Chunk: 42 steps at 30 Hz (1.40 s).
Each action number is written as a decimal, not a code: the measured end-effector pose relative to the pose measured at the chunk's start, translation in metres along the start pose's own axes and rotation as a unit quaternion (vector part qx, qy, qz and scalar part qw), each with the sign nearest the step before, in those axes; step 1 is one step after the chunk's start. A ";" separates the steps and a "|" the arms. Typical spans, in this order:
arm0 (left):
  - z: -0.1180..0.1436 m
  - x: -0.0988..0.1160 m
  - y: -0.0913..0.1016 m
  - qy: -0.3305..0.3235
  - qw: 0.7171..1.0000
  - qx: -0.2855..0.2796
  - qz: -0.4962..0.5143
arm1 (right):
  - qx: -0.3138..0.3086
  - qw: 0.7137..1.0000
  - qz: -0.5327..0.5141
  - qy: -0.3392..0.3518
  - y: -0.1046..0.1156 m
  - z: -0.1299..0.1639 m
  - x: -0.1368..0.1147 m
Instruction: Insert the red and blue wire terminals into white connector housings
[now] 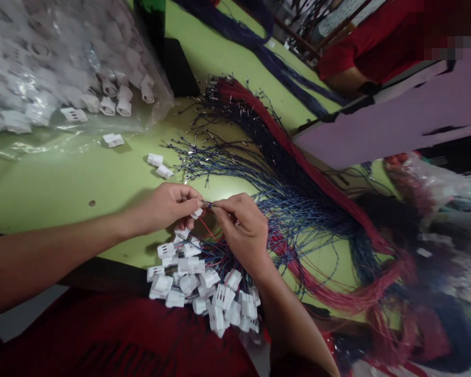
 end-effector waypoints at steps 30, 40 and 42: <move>-0.012 -0.013 0.008 -0.085 0.979 -0.042 0.178 | 0.007 0.998 0.060 -0.006 -0.007 0.001 -0.001; -0.009 -0.008 0.005 -0.103 0.991 -0.035 0.082 | -0.007 0.992 0.119 0.042 -0.012 0.002 -0.001; -0.008 -0.007 0.004 -0.110 0.993 -0.023 0.042 | -0.016 0.992 0.117 0.038 -0.012 0.002 -0.001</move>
Point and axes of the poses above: each hand's wrist, its own z-axis away from the middle knuckle, its own y-axis out of the back of the hand, x = y × z, the point moved 4 cm from there along -z, towards the middle knuckle, and after that the axes turned 9 degrees about z, right-handed, at the moved point
